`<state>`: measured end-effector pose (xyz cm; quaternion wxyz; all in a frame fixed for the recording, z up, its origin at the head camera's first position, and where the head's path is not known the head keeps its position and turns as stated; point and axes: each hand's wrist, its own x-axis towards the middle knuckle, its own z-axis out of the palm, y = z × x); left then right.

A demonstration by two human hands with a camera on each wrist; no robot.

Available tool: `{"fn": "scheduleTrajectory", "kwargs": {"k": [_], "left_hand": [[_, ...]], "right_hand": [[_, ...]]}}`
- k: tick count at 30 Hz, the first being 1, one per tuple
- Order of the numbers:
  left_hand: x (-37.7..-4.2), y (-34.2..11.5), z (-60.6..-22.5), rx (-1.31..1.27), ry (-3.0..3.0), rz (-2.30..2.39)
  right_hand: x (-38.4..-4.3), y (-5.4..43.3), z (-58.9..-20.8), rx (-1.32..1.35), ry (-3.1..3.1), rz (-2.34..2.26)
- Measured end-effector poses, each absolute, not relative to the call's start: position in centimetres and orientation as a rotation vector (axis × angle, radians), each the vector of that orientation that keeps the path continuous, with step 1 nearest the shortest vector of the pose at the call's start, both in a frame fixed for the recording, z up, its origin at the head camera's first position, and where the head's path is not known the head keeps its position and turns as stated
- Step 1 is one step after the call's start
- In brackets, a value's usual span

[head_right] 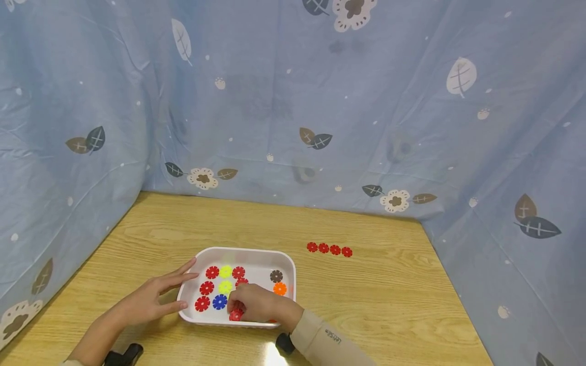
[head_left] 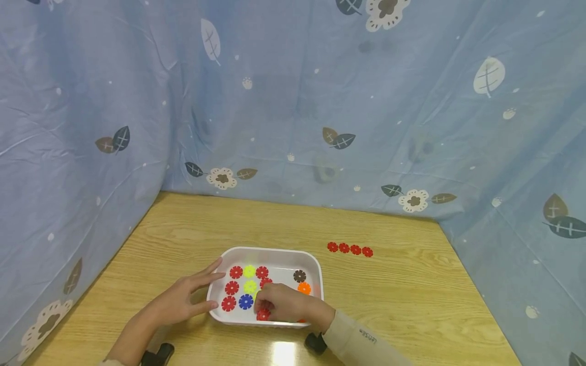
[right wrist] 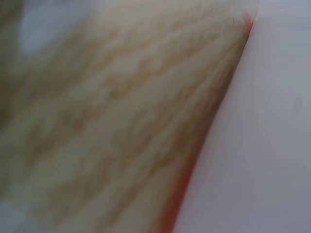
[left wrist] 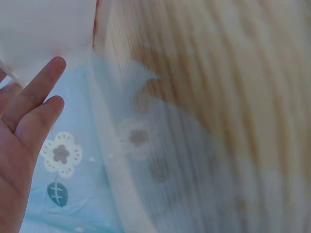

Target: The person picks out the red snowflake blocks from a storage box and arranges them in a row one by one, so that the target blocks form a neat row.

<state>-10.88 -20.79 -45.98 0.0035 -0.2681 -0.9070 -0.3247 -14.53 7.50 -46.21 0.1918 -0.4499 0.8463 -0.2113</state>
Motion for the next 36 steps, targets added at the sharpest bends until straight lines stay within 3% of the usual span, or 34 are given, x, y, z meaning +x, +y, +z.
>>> {"fn": "scheduleTrajectory", "kwargs": {"k": [18, 27, 36], "left_hand": [[-10.86, -20.77, -45.93, -0.833, -2.850, -1.027], [-10.91, -20.79, -46.05, -0.831, -2.858, -1.035], [-11.00, -20.83, -46.13, -0.833, -2.864, -1.026]], "right_hand": [[-14.76, 7.63, -46.11, -1.293, 2.300, -0.625], [-14.73, 7.79, -45.93, -1.212, 2.242, -0.671], [-15.20, 8.26, -45.84, -0.995, 2.146, -1.057]]}}
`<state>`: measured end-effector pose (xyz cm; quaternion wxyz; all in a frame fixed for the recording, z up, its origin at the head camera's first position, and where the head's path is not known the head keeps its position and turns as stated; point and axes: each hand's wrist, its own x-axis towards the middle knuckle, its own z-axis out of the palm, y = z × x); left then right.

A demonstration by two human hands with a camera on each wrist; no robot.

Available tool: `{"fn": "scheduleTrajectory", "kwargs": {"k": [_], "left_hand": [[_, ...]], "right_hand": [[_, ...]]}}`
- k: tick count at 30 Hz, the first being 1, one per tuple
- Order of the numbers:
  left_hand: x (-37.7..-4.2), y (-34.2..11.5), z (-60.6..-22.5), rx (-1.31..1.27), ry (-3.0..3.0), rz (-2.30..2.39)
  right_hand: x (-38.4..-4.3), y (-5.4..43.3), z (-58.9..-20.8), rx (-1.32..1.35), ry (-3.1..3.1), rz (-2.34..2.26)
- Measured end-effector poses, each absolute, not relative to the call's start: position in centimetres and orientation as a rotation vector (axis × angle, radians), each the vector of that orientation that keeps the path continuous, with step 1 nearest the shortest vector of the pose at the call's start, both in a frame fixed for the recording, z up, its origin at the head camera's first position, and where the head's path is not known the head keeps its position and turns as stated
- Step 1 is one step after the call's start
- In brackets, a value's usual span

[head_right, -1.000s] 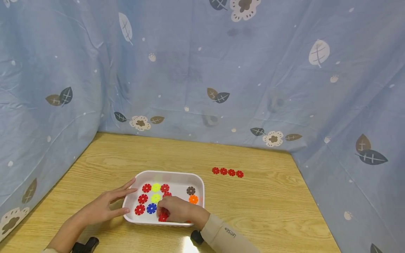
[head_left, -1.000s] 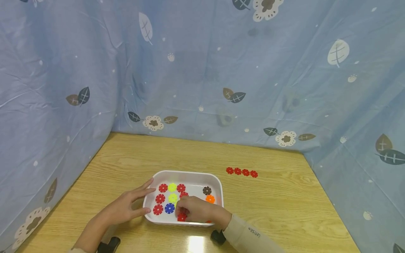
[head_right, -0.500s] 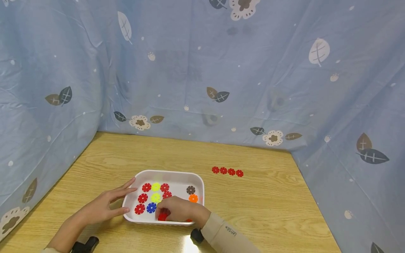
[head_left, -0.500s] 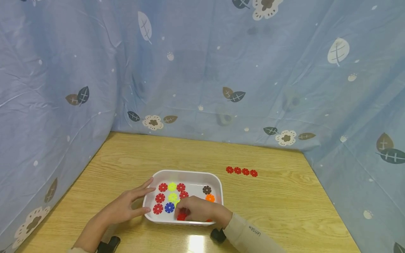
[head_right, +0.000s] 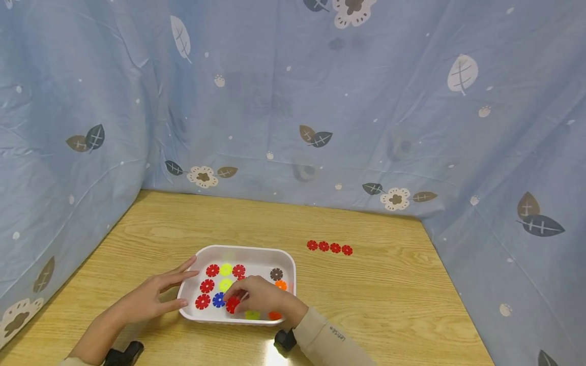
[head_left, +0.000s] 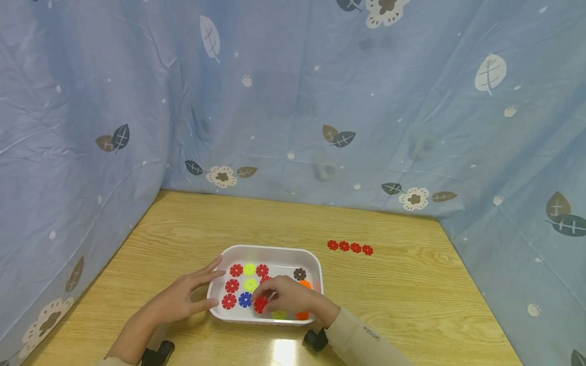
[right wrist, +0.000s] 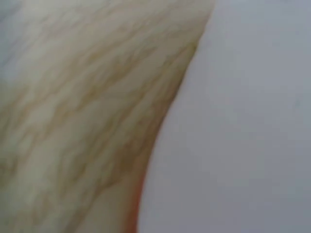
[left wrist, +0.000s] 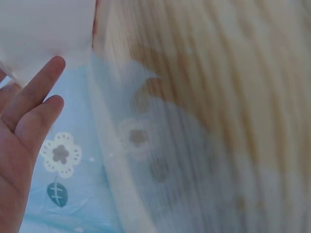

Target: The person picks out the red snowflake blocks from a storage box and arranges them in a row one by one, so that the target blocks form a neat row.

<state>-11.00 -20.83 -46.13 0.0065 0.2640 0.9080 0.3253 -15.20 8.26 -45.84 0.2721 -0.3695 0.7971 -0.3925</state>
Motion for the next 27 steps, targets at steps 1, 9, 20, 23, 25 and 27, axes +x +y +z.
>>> {"fn": "scheduleTrajectory", "kwargs": {"k": [1, 9, 20, 23, 25, 27], "left_hand": [[-11.0, -20.8, -46.1, 0.823, 2.839, 1.019], [-11.0, -20.7, -46.1, 0.807, 2.833, 1.029], [-11.0, -20.7, -46.2, 0.814, 2.840, 1.032], [-10.9, -20.7, -46.2, 0.824, 2.840, 1.038], [-10.9, -20.7, -46.1, 0.826, 2.842, 1.039], [-10.9, -20.8, -46.0, 0.825, 2.844, 1.033]], "right_hand": [[-15.3, 8.3, -45.8, -0.983, 2.132, -1.085], [-15.4, 8.7, -45.2, -0.914, 2.084, -1.199], [-15.9, 10.5, -44.3, -0.871, 2.170, -1.269], [-16.2, 11.3, -44.0, -0.884, 2.187, -1.296], [-16.3, 11.9, -43.9, -0.881, 2.196, -1.315], [-16.5, 12.5, -43.9, -0.876, 2.199, -1.343]]}}
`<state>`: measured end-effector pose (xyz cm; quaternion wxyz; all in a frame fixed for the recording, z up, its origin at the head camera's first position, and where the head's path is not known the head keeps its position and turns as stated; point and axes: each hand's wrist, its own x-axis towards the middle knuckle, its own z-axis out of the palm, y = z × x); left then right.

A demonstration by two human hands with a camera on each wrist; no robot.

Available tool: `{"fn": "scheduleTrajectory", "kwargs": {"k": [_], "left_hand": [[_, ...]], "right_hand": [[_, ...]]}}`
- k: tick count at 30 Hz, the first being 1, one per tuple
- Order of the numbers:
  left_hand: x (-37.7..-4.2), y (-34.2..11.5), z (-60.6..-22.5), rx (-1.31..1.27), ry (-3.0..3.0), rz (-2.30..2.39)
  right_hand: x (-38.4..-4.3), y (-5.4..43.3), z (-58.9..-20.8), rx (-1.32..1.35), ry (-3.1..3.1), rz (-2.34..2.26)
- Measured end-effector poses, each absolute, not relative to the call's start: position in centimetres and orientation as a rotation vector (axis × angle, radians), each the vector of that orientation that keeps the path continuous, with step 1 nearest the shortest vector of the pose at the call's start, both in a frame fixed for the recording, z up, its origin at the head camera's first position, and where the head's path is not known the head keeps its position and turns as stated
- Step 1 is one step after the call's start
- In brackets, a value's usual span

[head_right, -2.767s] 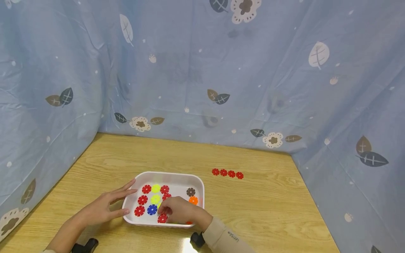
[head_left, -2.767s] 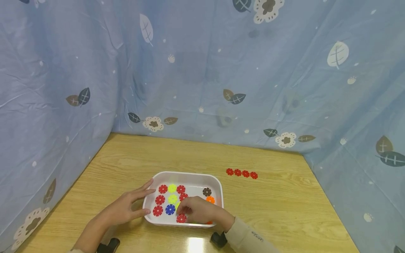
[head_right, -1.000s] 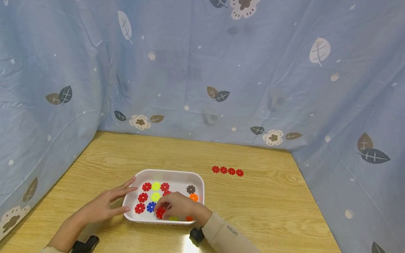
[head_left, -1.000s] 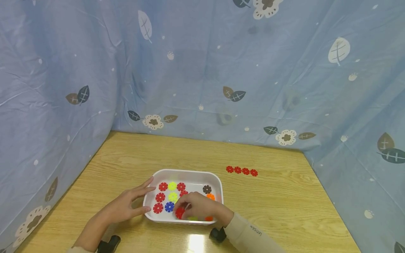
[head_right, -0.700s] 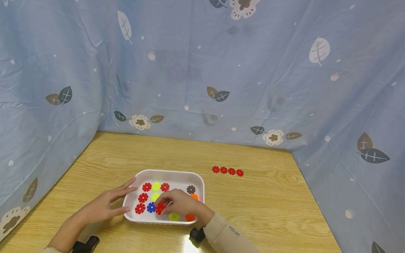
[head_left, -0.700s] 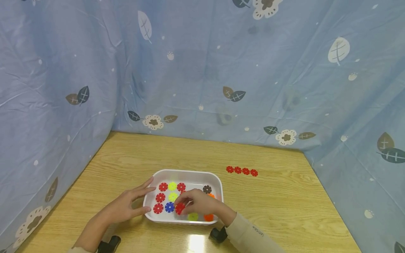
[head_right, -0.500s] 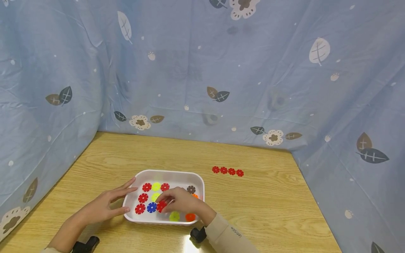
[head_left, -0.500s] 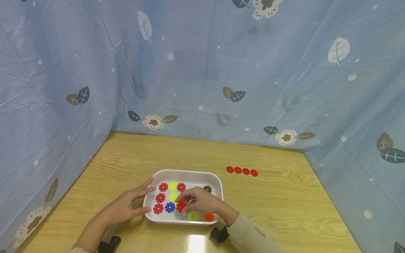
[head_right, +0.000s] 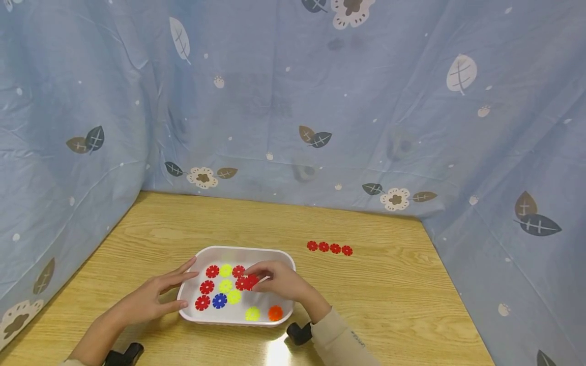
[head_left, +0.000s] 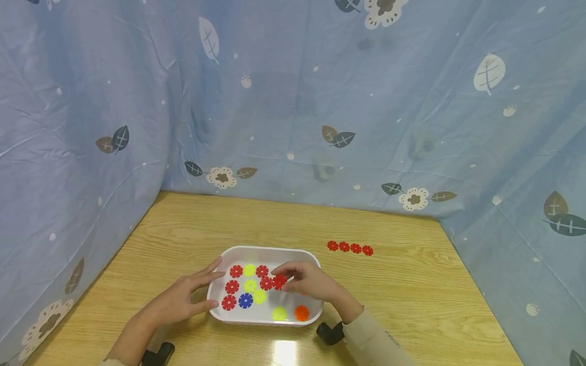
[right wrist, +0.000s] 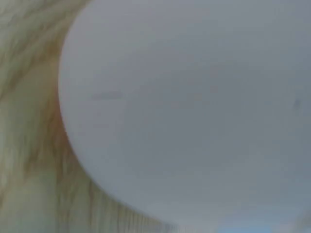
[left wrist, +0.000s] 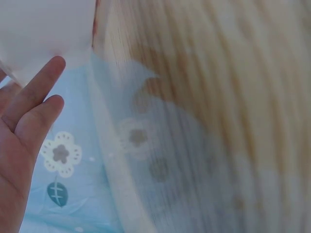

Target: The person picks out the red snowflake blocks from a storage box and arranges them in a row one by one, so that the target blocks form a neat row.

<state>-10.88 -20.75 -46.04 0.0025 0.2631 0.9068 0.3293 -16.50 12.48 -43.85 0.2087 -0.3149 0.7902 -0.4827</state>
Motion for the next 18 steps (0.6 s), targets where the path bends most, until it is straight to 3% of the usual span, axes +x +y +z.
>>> {"fn": "scheduleTrajectory", "kwargs": {"k": [18], "left_hand": [[-10.8, -20.7, -46.0, 0.823, 2.850, 1.025]], "right_hand": [[-17.4, 17.9, -43.1, -0.578, 2.241, -1.641]]}}
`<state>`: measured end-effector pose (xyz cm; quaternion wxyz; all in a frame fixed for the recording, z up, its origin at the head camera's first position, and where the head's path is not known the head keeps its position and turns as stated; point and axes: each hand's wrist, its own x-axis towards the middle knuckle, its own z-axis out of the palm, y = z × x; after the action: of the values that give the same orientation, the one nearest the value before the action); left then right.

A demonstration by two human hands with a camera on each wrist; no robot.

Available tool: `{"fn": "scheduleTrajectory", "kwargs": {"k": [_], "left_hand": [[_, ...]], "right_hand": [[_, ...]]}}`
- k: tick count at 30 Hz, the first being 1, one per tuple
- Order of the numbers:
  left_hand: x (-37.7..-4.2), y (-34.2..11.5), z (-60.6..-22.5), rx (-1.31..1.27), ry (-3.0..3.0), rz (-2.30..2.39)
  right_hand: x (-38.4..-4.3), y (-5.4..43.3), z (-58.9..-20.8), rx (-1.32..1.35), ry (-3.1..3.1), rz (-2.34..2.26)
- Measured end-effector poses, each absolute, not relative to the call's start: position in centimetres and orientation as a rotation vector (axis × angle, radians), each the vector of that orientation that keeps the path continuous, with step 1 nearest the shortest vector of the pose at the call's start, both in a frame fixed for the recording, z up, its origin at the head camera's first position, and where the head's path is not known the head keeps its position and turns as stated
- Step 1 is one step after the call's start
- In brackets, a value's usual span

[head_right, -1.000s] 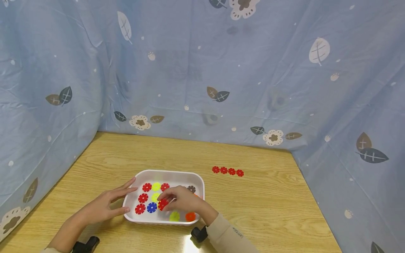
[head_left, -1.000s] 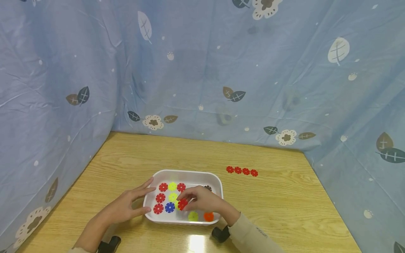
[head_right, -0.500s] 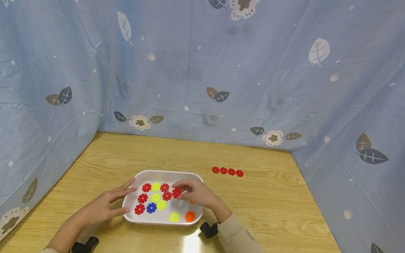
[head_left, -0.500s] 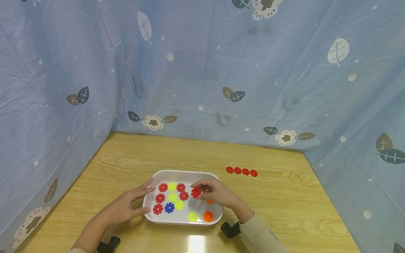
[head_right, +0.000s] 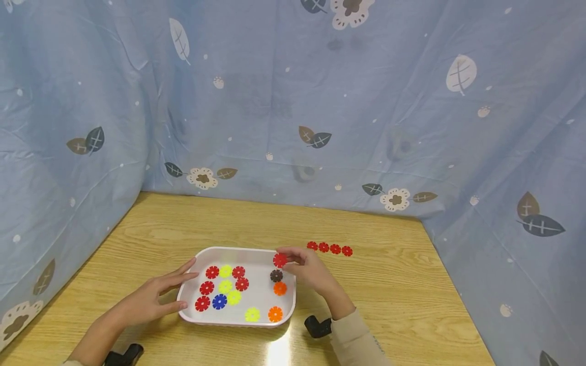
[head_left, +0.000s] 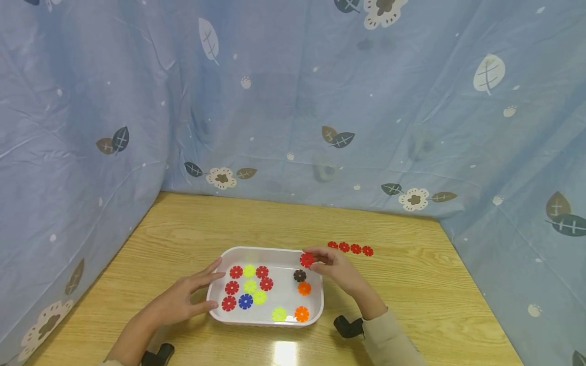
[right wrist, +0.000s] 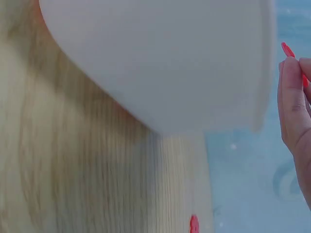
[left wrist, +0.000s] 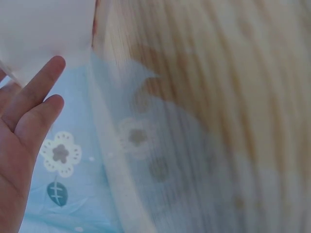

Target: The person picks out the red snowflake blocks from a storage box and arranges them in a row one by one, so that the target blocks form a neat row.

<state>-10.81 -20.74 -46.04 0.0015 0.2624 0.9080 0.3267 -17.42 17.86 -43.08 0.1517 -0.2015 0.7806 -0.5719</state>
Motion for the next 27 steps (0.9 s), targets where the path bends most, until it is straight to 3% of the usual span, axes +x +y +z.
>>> {"fn": "scheduleTrajectory", "kwargs": {"k": [27], "left_hand": [[-10.9, -20.9, -46.4, 0.834, 2.860, 1.011]], "right_hand": [[-19.9, 27.5, -45.1, 0.125, 2.173, -2.159]]}}
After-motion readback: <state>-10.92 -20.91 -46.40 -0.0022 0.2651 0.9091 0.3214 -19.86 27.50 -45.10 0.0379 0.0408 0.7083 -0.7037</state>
